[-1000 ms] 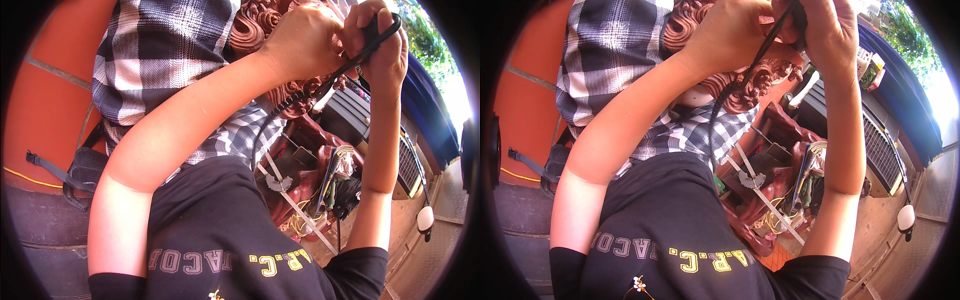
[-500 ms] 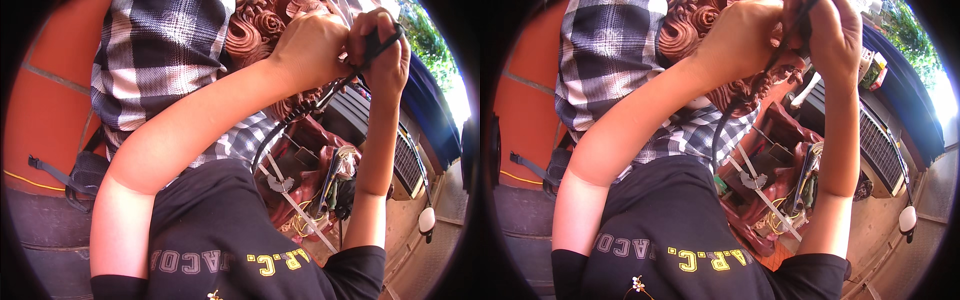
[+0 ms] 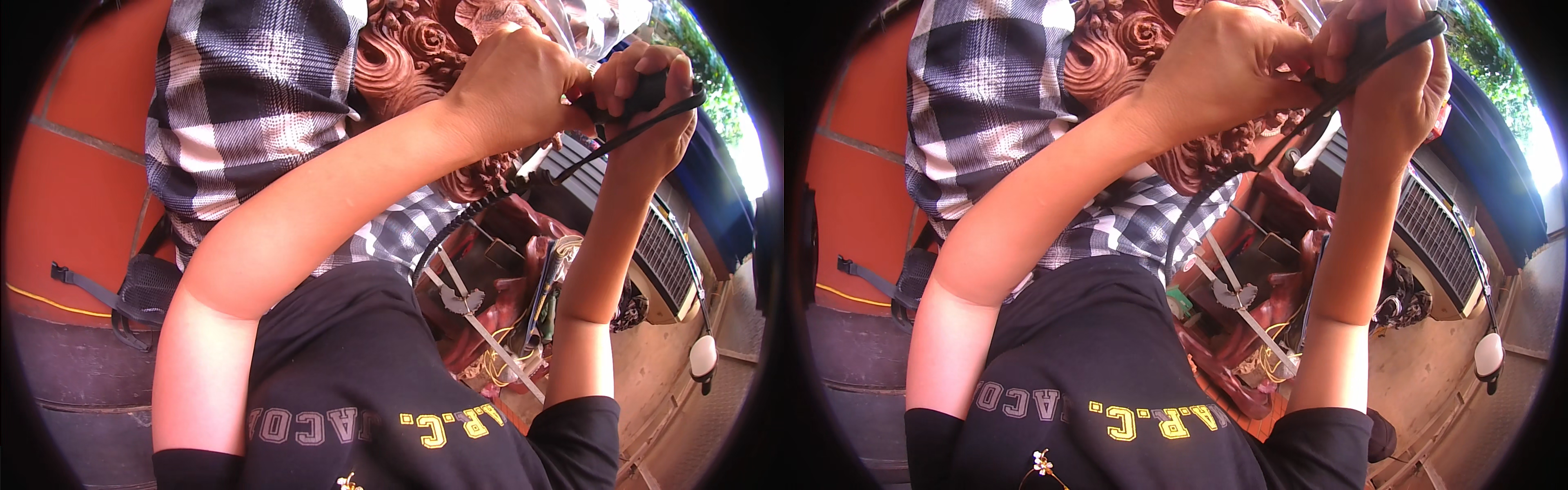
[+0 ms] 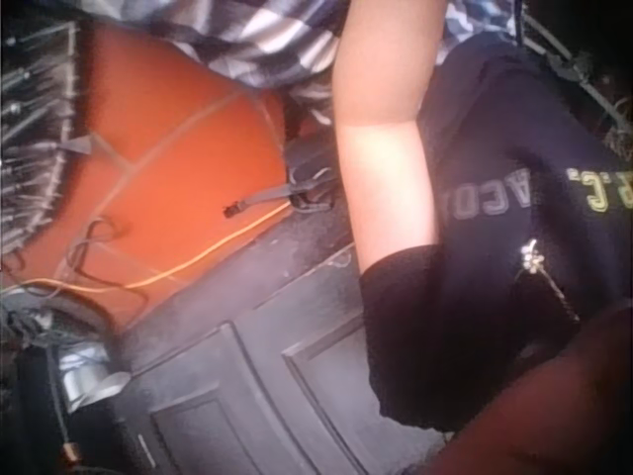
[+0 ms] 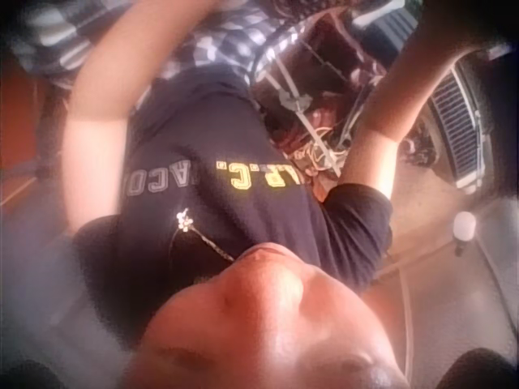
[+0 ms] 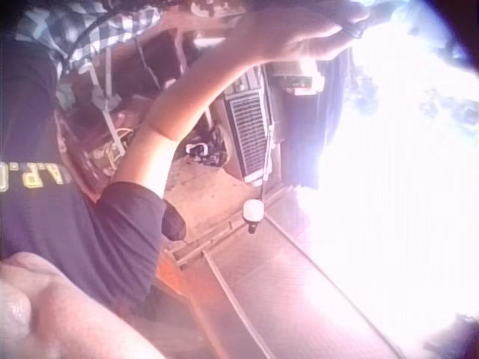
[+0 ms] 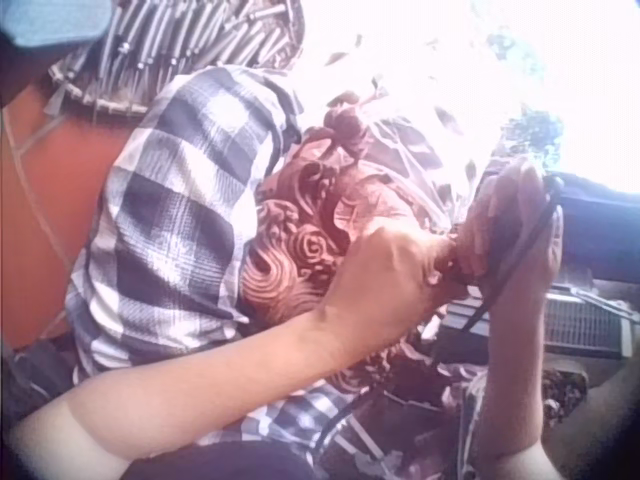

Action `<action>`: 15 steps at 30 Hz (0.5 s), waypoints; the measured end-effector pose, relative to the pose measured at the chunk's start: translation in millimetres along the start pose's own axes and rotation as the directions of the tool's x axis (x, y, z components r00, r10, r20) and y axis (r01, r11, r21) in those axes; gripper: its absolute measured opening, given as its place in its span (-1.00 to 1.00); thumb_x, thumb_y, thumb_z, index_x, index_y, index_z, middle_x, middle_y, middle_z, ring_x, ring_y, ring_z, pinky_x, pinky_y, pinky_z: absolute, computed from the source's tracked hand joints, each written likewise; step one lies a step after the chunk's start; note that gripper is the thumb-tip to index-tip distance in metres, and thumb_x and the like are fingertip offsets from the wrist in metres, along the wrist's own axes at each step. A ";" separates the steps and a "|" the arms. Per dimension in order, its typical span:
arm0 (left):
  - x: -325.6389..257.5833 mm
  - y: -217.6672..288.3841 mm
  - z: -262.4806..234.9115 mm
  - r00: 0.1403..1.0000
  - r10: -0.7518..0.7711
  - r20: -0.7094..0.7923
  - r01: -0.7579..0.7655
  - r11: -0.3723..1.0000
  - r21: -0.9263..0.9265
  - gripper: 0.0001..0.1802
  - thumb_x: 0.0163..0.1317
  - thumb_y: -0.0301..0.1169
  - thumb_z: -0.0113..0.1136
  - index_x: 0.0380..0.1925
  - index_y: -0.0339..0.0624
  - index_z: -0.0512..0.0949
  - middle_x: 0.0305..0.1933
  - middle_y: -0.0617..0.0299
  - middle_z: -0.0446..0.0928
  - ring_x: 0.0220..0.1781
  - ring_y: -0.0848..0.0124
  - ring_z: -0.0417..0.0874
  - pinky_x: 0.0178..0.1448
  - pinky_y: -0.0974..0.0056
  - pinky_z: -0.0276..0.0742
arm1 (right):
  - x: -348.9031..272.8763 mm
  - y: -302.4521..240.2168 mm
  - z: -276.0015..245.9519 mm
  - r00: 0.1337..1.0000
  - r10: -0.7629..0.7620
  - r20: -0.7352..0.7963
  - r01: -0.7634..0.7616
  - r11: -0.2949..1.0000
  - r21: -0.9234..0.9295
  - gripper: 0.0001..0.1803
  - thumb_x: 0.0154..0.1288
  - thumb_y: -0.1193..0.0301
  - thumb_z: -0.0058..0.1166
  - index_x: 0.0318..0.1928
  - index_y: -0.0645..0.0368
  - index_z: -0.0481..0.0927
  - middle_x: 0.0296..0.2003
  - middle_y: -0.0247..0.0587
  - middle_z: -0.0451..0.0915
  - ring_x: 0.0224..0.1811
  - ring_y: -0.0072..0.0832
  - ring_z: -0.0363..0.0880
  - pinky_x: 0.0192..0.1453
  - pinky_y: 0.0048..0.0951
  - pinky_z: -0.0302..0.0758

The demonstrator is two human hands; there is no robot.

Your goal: The person uses a rotary carving tool to refine details on a large, ornate wooden sculpture. They hold the tool with both hands and carefully work on the intricate patterns of the wood.

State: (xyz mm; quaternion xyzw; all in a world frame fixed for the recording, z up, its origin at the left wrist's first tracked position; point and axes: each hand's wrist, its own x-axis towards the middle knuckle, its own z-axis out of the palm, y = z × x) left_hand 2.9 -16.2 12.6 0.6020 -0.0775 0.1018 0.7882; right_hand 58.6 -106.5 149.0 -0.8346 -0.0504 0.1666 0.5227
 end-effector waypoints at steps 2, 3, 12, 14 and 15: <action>-0.4 -0.8 1.1 1.000 -0.001 -0.001 0.001 1.000 -0.009 -0.68 -0.08 -0.03 0.52 -0.40 0.07 0.77 -0.44 0.28 0.71 -0.32 0.24 0.75 0.00 0.12 0.58 | -0.1 0.9 2.1 1.000 -0.021 -0.003 0.021 0.999 -0.045 -0.55 0.59 0.08 -0.17 -0.22 0.24 0.48 -0.51 -0.22 0.38 -0.57 -0.49 0.27 -0.49 -0.45 0.25; -1.0 -1.1 0.8 1.000 -0.005 0.001 0.005 1.000 -0.025 -0.68 -0.08 -0.03 0.52 -0.40 0.06 0.77 -0.44 0.28 0.71 -0.32 0.24 0.75 -0.01 0.13 0.59 | -1.3 1.3 4.0 1.000 -0.031 -0.008 0.030 0.997 -0.069 -0.55 0.59 0.08 -0.16 -0.23 0.24 0.48 -0.51 -0.23 0.38 -0.57 -0.50 0.27 -0.49 -0.45 0.25; -1.9 -0.2 -4.1 0.999 -0.034 0.033 0.037 0.996 -0.075 -0.69 -0.12 -0.08 0.54 -0.41 0.04 0.78 -0.42 0.27 0.72 -0.33 0.24 0.75 -0.08 0.17 0.64 | 0.1 -5.5 13.7 1.000 0.018 -0.007 -0.019 0.996 -0.082 -0.57 0.60 0.11 -0.18 -0.22 0.24 0.47 -0.51 -0.21 0.39 -0.57 -0.50 0.28 -0.49 -0.47 0.24; -0.8 -2.5 -2.0 1.000 -0.024 0.010 0.025 0.995 -0.096 -0.67 -0.14 -0.07 0.55 -0.42 0.03 0.77 -0.43 0.27 0.72 -0.33 0.25 0.75 -0.08 0.18 0.64 | 3.9 -2.7 10.5 1.000 -0.005 0.014 0.006 0.996 -0.085 -0.58 0.60 0.11 -0.19 -0.22 0.24 0.47 -0.51 -0.21 0.39 -0.57 -0.50 0.28 -0.49 -0.47 0.24; 1.3 -4.5 -1.3 1.000 -0.015 -0.015 0.014 0.993 -0.117 -0.66 -0.16 -0.06 0.55 -0.42 0.03 0.77 -0.43 0.27 0.71 -0.34 0.25 0.75 -0.09 0.18 0.64 | 5.8 -1.0 9.3 0.999 -0.016 0.028 0.019 0.996 -0.084 -0.58 0.60 0.11 -0.20 -0.22 0.24 0.47 -0.51 -0.21 0.40 -0.58 -0.51 0.28 -0.49 -0.47 0.24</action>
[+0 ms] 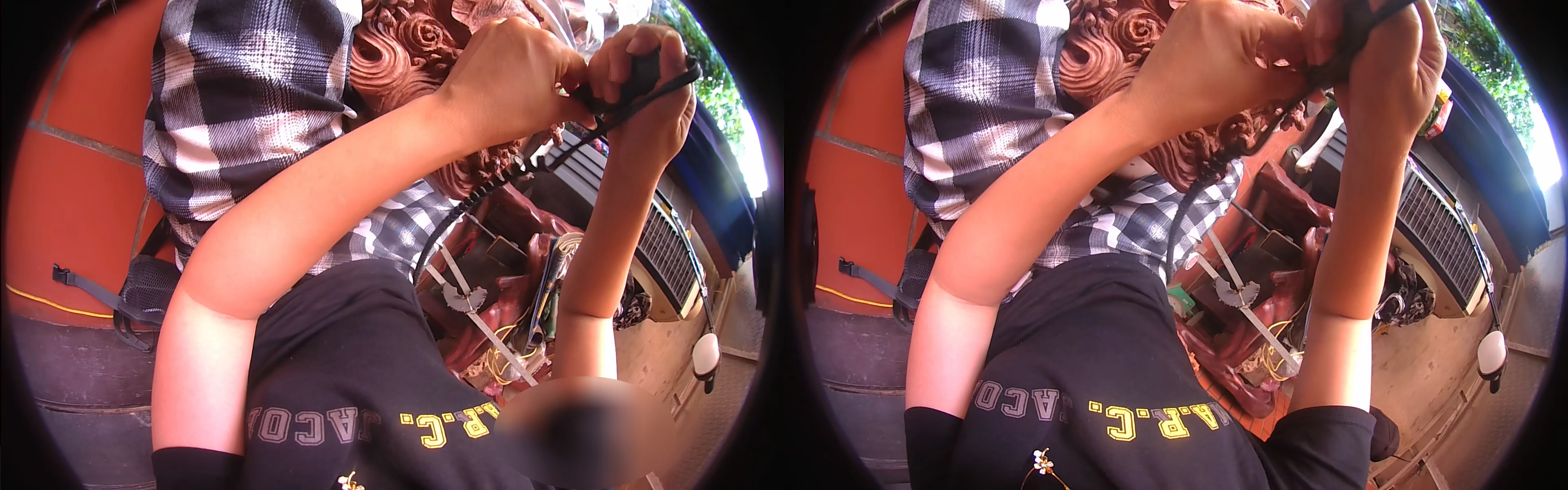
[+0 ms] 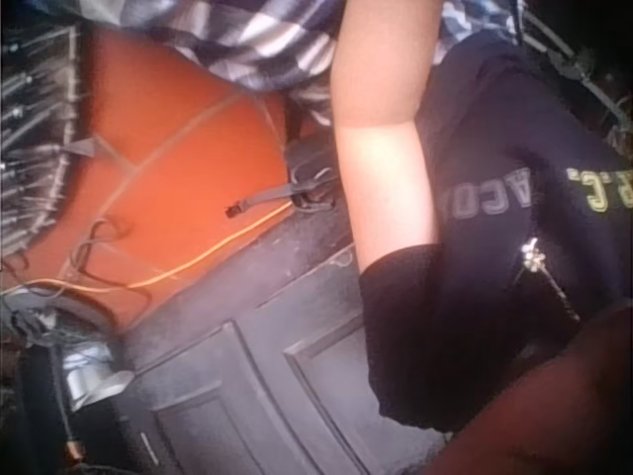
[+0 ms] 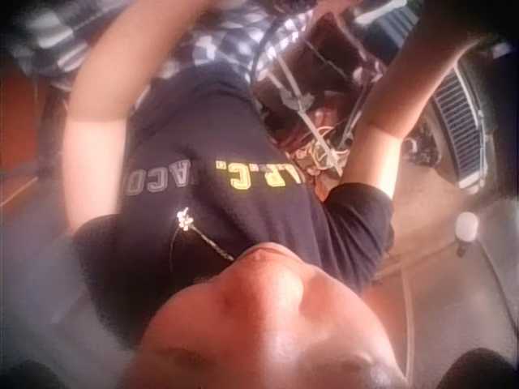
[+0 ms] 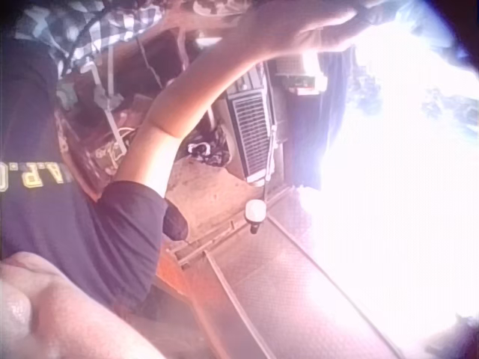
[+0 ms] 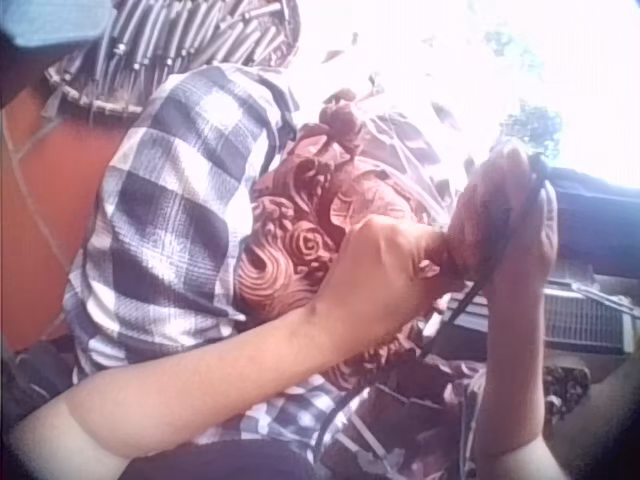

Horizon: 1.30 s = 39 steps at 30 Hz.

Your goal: The person uses a rotary carving tool to refine details on a large, ornate wooden sculpture. They hold the tool with both hands and carefully work on the intricate patterns of the wood.

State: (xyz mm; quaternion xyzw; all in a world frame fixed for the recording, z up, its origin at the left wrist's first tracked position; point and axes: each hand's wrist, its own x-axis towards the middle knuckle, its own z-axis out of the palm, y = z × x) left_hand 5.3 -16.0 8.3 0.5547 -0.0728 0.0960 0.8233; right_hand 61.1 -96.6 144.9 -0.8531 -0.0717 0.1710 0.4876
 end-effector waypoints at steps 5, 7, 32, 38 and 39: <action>-3.1 0.6 1.1 0.999 0.022 -0.038 -0.022 1.000 0.016 -0.65 -0.17 -0.06 0.55 -0.42 0.03 0.77 -0.46 0.27 0.70 -0.35 0.25 0.75 -0.11 0.19 0.64 | 0.7 -2.2 0.6 0.998 0.055 0.039 -0.056 0.997 0.047 -0.59 0.61 0.12 -0.21 -0.20 0.22 0.46 -0.52 -0.22 0.37 -0.59 -0.52 0.26 -0.49 -0.46 0.23; -6.0 4.0 -0.2 1.000 -0.010 -0.009 0.010 1.000 -0.003 -0.67 -0.16 -0.07 0.54 -0.43 0.03 0.77 -0.47 0.26 0.70 -0.36 0.25 0.75 -0.11 0.18 0.64 | -0.1 -2.1 -1.0 0.993 0.094 0.074 -0.100 0.992 0.076 -0.60 0.61 0.11 -0.21 -0.20 0.20 0.46 -0.52 -0.23 0.37 -0.59 -0.52 0.25 -0.50 -0.46 0.22; -5.2 1.7 4.0 0.998 -0.038 -0.057 0.040 0.999 0.027 -0.72 -0.14 -0.09 0.51 -0.47 0.02 0.78 -0.51 0.24 0.69 -0.37 0.24 0.74 -0.06 0.18 0.63 | 10.0 -3.9 -1.8 0.978 0.190 0.087 -0.194 0.980 0.044 -0.60 0.60 0.11 -0.22 -0.25 0.17 0.43 -0.55 -0.31 0.34 -0.61 -0.54 0.25 -0.52 -0.48 0.20; -2.6 0.0 2.8 0.997 -0.017 -0.072 0.022 0.997 0.069 -0.72 -0.13 -0.10 0.51 -0.47 0.01 0.78 -0.49 0.23 0.70 -0.37 0.23 0.74 -0.08 0.18 0.64 | 13.8 -0.5 -0.3 0.987 0.163 -0.001 -0.163 0.986 -0.016 -0.61 0.60 0.12 -0.23 -0.24 0.17 0.44 -0.55 -0.29 0.34 -0.62 -0.55 0.24 -0.51 -0.49 0.20; -1.1 -0.6 3.1 0.996 -0.012 -0.087 0.018 0.997 0.072 -0.73 -0.13 -0.11 0.51 -0.47 0.01 0.78 -0.49 0.23 0.70 -0.37 0.23 0.74 -0.08 0.18 0.64 | 13.9 0.3 4.4 0.990 0.137 -0.029 -0.138 0.989 -0.046 -0.61 0.60 0.12 -0.23 -0.23 0.18 0.44 -0.55 -0.29 0.34 -0.62 -0.55 0.23 -0.51 -0.49 0.20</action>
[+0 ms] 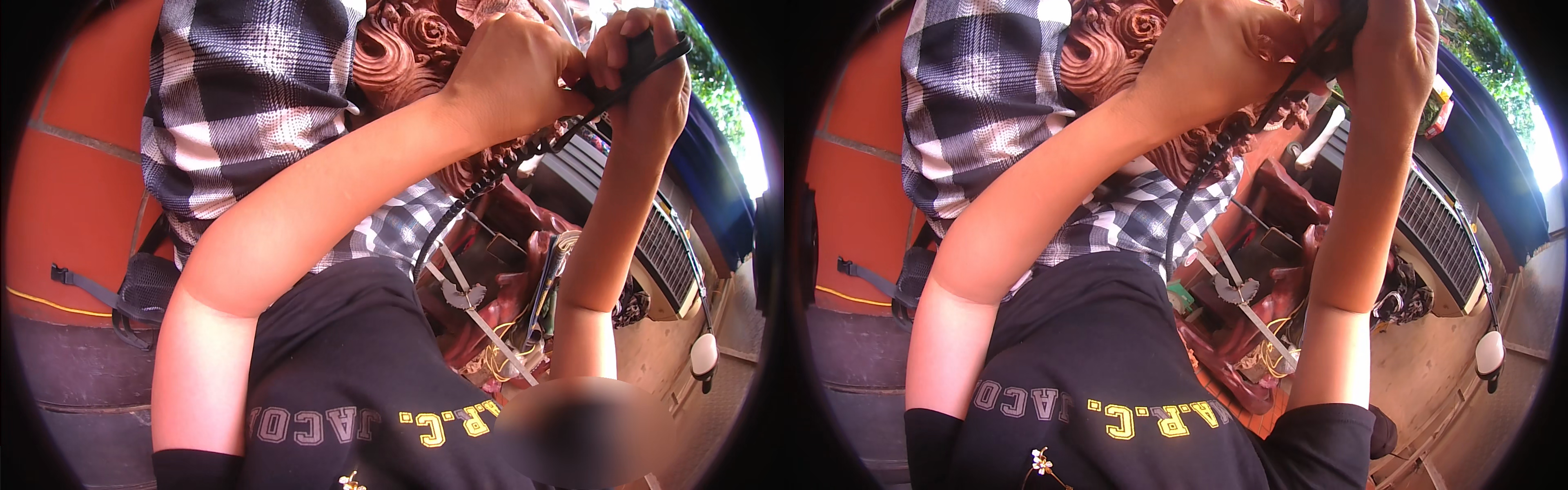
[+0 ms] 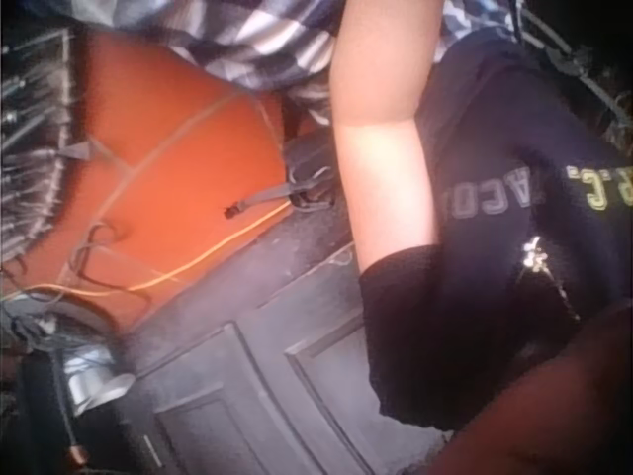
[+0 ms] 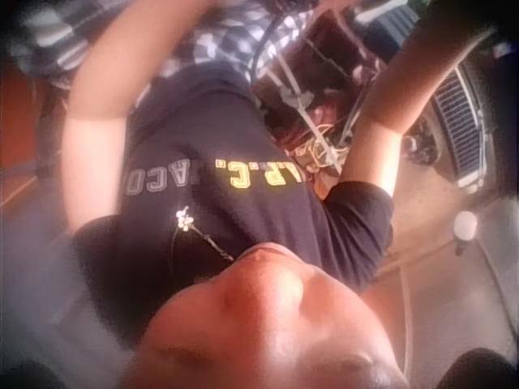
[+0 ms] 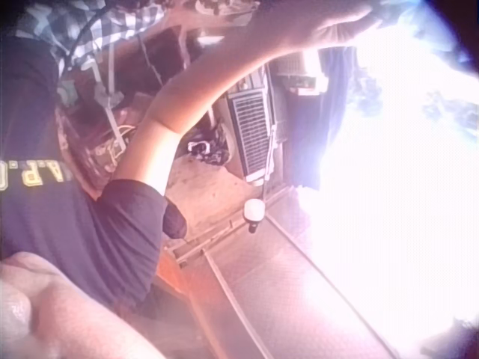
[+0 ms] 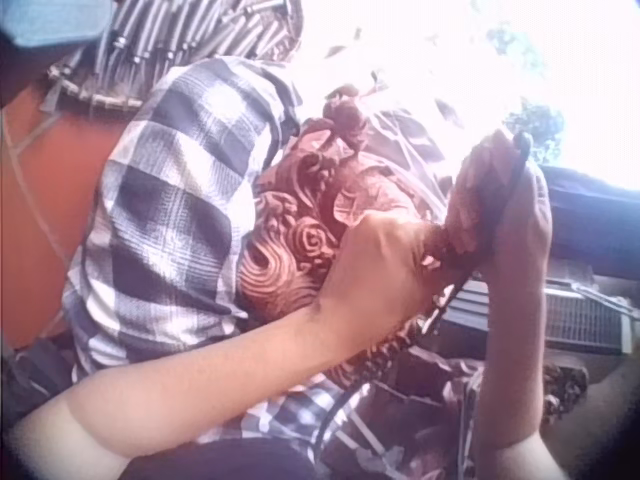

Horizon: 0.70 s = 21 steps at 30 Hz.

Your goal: The person uses a rotary carving tool to refine details on a large, ornate wooden sculpture. They hold the tool with both hands and carefully work on the intricate patterns of the wood.

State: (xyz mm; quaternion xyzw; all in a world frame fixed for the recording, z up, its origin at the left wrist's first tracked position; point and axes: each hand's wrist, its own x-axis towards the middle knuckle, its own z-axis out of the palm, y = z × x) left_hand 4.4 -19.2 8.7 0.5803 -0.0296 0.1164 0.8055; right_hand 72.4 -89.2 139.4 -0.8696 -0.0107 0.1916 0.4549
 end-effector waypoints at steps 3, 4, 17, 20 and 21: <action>0.8 0.6 0.5 1.000 0.019 0.010 -0.019 1.000 -0.017 -0.74 -0.12 -0.10 0.51 -0.46 0.05 0.79 -0.49 0.24 0.70 -0.37 0.24 0.74 -0.09 0.19 0.63 | -4.4 -0.4 0.1 0.999 -0.049 0.008 0.049 0.998 0.037 -0.62 0.60 0.14 -0.22 -0.22 0.18 0.46 -0.54 -0.27 0.34 -0.62 -0.55 0.22 -0.50 -0.49 0.20; 0.5 1.4 0.2 0.999 0.026 0.021 -0.025 0.999 -0.026 -0.74 -0.12 -0.10 0.51 -0.45 0.06 0.79 -0.49 0.24 0.70 -0.38 0.24 0.74 -0.09 0.19 0.63 | -5.8 -1.3 -1.5 0.998 -0.061 0.027 0.059 0.996 0.071 -0.63 0.60 0.14 -0.22 -0.22 0.18 0.46 -0.53 -0.27 0.35 -0.62 -0.54 0.22 -0.50 -0.49 0.20; 3.8 2.5 4.2 0.999 0.025 0.029 -0.023 0.996 -0.091 -0.70 -0.10 0.01 0.49 -0.39 0.16 0.81 -0.44 0.31 0.72 -0.36 0.29 0.73 -0.07 0.17 0.58 | -12.5 -7.9 -15.4 0.993 -0.116 0.037 0.113 0.990 0.080 -0.58 0.55 0.04 -0.13 -0.22 0.17 0.49 -0.52 -0.26 0.35 -0.58 -0.51 0.24 -0.47 -0.47 0.21; 0.7 6.5 5.7 0.999 0.029 0.042 -0.024 0.992 -0.123 -0.67 -0.11 0.05 0.49 -0.36 0.21 0.81 -0.46 0.32 0.71 -0.36 0.27 0.73 -0.04 0.15 0.56 | -21.0 -14.4 -5.6 0.989 -0.148 0.008 0.146 0.984 0.106 -0.55 0.56 0.04 -0.18 -0.24 0.18 0.48 -0.55 -0.24 0.36 -0.63 -0.49 0.24 -0.53 -0.44 0.20; 0.4 9.8 2.5 0.997 0.024 0.079 -0.015 0.993 -0.121 -0.66 -0.11 0.06 0.49 -0.35 0.22 0.81 -0.47 0.32 0.71 -0.35 0.27 0.73 -0.02 0.15 0.55 | -22.8 -14.6 -4.6 0.985 -0.170 -0.002 0.169 0.976 0.137 -0.53 0.60 0.04 -0.24 -0.23 0.20 0.48 -0.57 -0.20 0.38 -0.67 -0.46 0.26 -0.59 -0.41 0.21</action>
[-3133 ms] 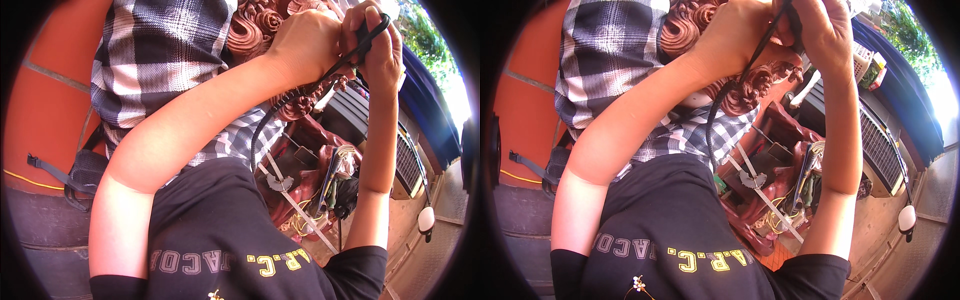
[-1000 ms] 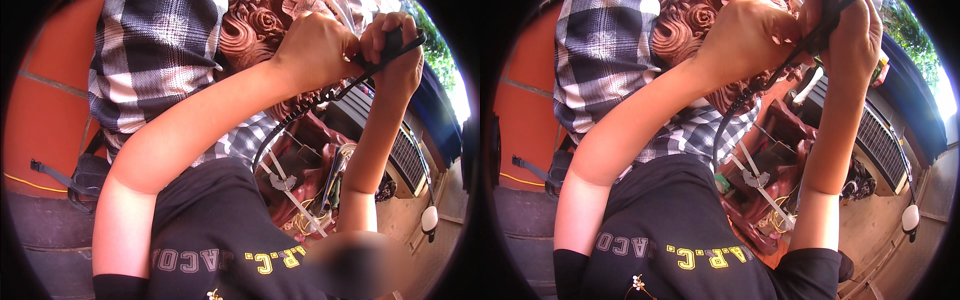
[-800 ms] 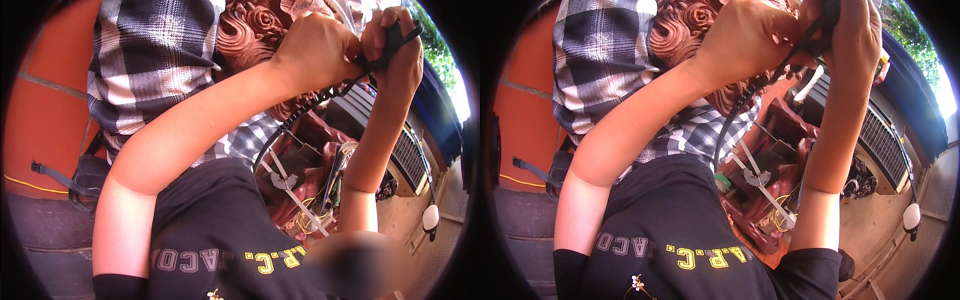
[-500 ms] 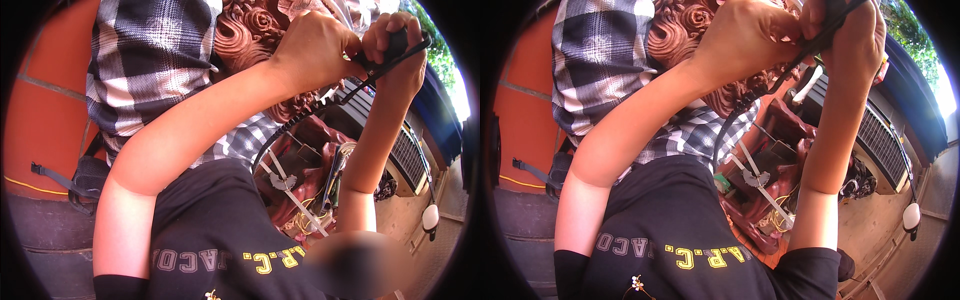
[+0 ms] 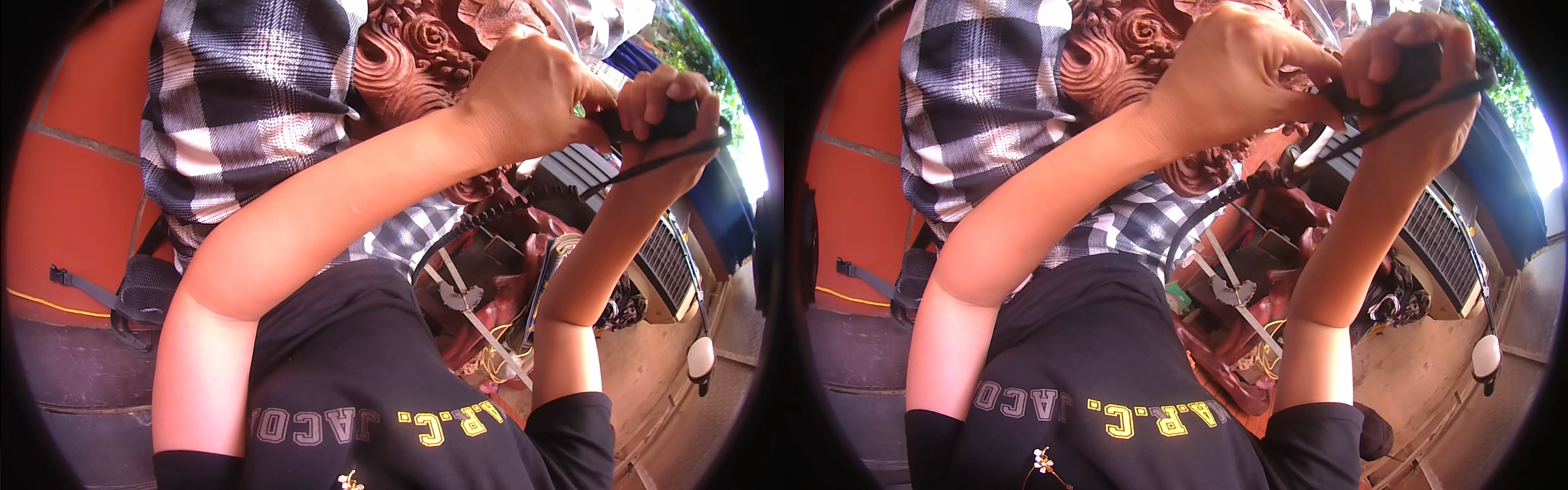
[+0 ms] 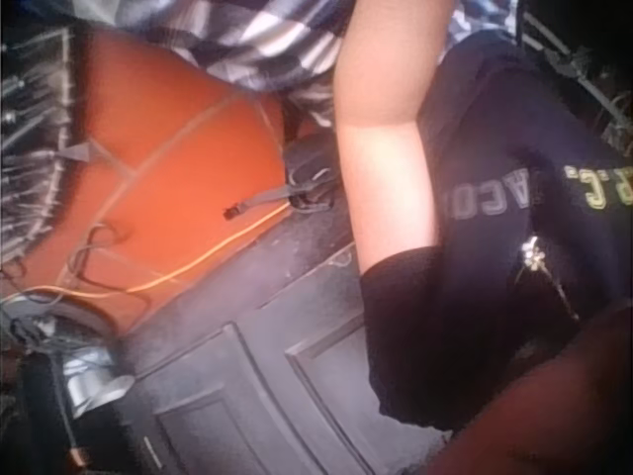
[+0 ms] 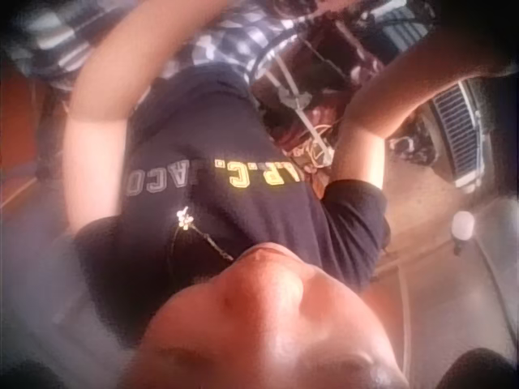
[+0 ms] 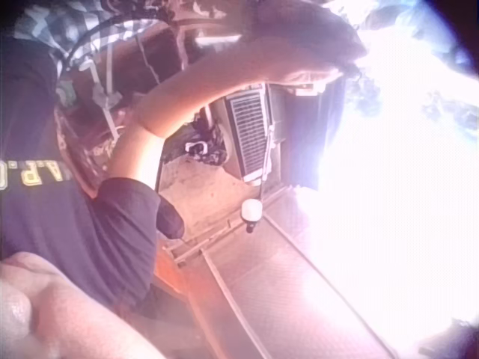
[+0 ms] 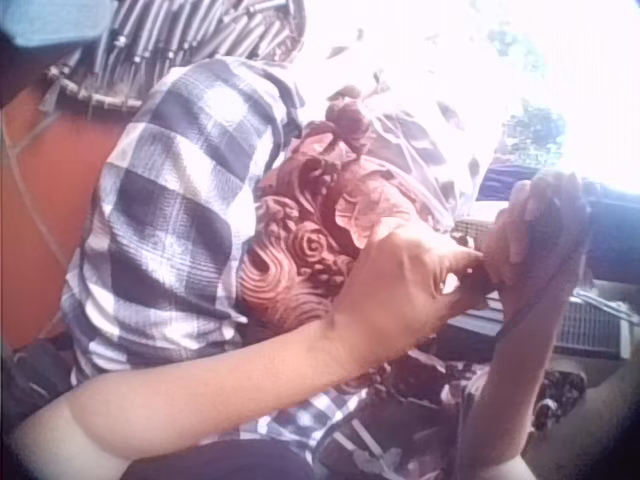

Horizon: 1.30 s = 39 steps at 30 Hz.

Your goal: The person uses a rotary carving tool to refine details on a large, ornate wooden sculpture. They hold the tool with both hands and carefully work on the intricate patterns of the wood.

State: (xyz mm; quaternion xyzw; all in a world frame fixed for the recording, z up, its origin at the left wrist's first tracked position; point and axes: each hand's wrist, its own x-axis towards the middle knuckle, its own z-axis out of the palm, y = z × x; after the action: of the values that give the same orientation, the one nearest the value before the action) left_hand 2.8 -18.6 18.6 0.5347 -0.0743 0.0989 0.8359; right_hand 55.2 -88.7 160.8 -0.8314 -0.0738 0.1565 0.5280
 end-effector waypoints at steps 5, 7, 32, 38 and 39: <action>2.2 2.3 -3.6 0.991 0.121 0.057 -0.118 0.992 -0.049 -0.63 -0.10 -0.07 0.50 -0.34 -0.03 0.80 -0.50 0.18 0.67 -0.39 0.25 0.69 -0.13 0.18 0.50 | -10.4 -6.3 -5.3 0.998 0.027 -0.049 -0.028 1.000 -0.012 -0.50 0.59 0.00 -0.24 -0.25 0.19 0.49 -0.55 -0.22 0.38 -0.66 -0.48 0.24 -0.57 -0.41 0.24; 4.3 1.0 -3.6 0.991 0.119 0.056 -0.117 0.992 -0.040 -0.65 -0.11 -0.09 0.48 -0.33 -0.01 0.81 -0.49 0.13 0.68 -0.39 0.21 0.70 -0.05 0.16 0.51 | -14.5 -2.6 -7.8 0.995 0.000 -0.104 -0.001 1.000 -0.012 -0.49 0.58 -0.02 -0.24 -0.25 0.18 0.49 -0.54 -0.21 0.39 -0.66 -0.48 0.24 -0.56 -0.41 0.24; 6.8 -4.5 -6.6 1.000 -0.006 0.026 0.005 0.999 0.043 -0.72 -0.13 -0.06 0.52 -0.41 0.14 0.80 -0.45 0.28 0.70 -0.30 0.24 0.74 -0.04 0.10 0.59 | 5.0 8.0 4.8 1.000 -0.016 -0.014 0.015 0.995 -0.097 -0.52 0.60 0.03 -0.22 -0.25 0.20 0.49 -0.56 -0.17 0.40 -0.67 -0.45 0.27 -0.60 -0.42 0.24; 0.0 -6.8 -12.0 0.999 -0.016 -0.038 0.021 0.991 0.133 -0.73 -0.19 -0.12 0.56 -0.46 0.08 0.79 -0.44 0.23 0.69 -0.20 0.20 0.73 -0.02 0.10 0.63 | 8.8 21.9 -11.1 0.962 0.121 0.243 -0.129 0.991 0.019 -0.53 0.55 0.00 -0.14 -0.25 0.17 0.47 -0.57 -0.23 0.39 -0.66 -0.51 0.23 -0.59 -0.47 0.17; -0.9 -5.3 -12.3 0.999 -0.036 -0.022 0.038 0.991 0.130 -0.73 -0.20 -0.13 0.56 -0.47 0.07 0.79 -0.44 0.22 0.69 -0.19 0.20 0.73 -0.02 0.10 0.63 | 7.4 20.9 -12.5 0.954 0.176 0.243 -0.181 0.983 0.002 -0.53 0.52 -0.03 -0.11 -0.25 0.16 0.46 -0.57 -0.27 0.37 -0.65 -0.54 0.20 -0.58 -0.50 0.14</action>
State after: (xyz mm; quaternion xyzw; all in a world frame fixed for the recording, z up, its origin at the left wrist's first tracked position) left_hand 3.5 -9.7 8.6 0.5885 -0.0497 0.0933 0.8015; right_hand 65.5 -106.2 145.5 -0.8030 -0.0604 0.3046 0.5086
